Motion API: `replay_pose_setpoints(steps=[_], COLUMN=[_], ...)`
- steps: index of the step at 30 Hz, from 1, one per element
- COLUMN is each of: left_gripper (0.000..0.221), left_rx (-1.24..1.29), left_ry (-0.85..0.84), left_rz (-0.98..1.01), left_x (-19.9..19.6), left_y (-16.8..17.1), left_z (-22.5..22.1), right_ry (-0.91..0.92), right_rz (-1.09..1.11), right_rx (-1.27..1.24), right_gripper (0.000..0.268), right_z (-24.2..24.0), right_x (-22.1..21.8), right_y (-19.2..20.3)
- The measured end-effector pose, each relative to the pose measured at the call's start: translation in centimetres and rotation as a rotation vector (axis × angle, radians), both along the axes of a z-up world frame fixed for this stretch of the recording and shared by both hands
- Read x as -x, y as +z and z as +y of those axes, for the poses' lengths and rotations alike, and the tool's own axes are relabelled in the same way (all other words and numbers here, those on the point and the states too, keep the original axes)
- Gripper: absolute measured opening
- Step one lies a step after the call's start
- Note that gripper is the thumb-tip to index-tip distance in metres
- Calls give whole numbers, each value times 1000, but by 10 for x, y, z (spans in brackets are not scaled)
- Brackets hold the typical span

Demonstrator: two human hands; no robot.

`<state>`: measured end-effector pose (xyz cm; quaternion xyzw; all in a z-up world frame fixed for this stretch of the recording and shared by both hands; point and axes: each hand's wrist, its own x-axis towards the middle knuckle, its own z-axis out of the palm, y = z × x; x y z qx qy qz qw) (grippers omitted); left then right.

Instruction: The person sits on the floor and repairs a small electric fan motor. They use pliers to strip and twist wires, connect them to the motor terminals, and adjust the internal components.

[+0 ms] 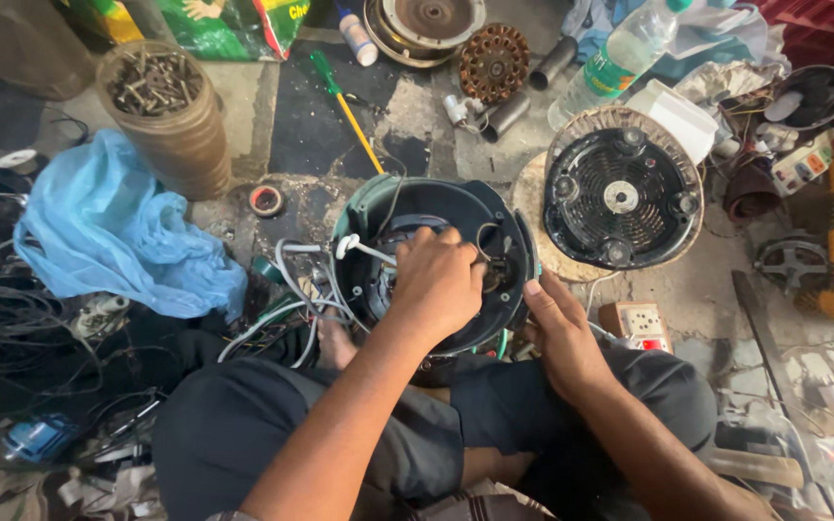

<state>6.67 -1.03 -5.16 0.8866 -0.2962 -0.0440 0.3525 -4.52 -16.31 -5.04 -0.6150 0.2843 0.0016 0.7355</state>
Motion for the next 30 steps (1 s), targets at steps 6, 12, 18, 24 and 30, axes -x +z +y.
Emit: replay_pose_setpoints(steps=[6, 12, 18, 24, 30], left_gripper=[21, 19, 18, 37, 66], left_rx=[28, 508, 331, -176, 392], left_ry=[133, 262, 301, 180, 321], left_rz=[-183, 3, -151, 7, 283], left_x=[9, 29, 47, 59, 61], left_y=[23, 43, 60, 65, 23], left_z=[10, 49, 61, 29, 8], right_ry=[4, -37, -174, -210, -208], right_rz=[-23, -76, -97, -127, -171], right_rx=[-62, -211, -119, -15, 24], right_gripper=[57, 62, 61, 54, 49], right_z=[3, -6, -19, -11, -3], right_x=[1, 14, 39, 66, 80], right_y=[10, 0, -9, -7, -2])
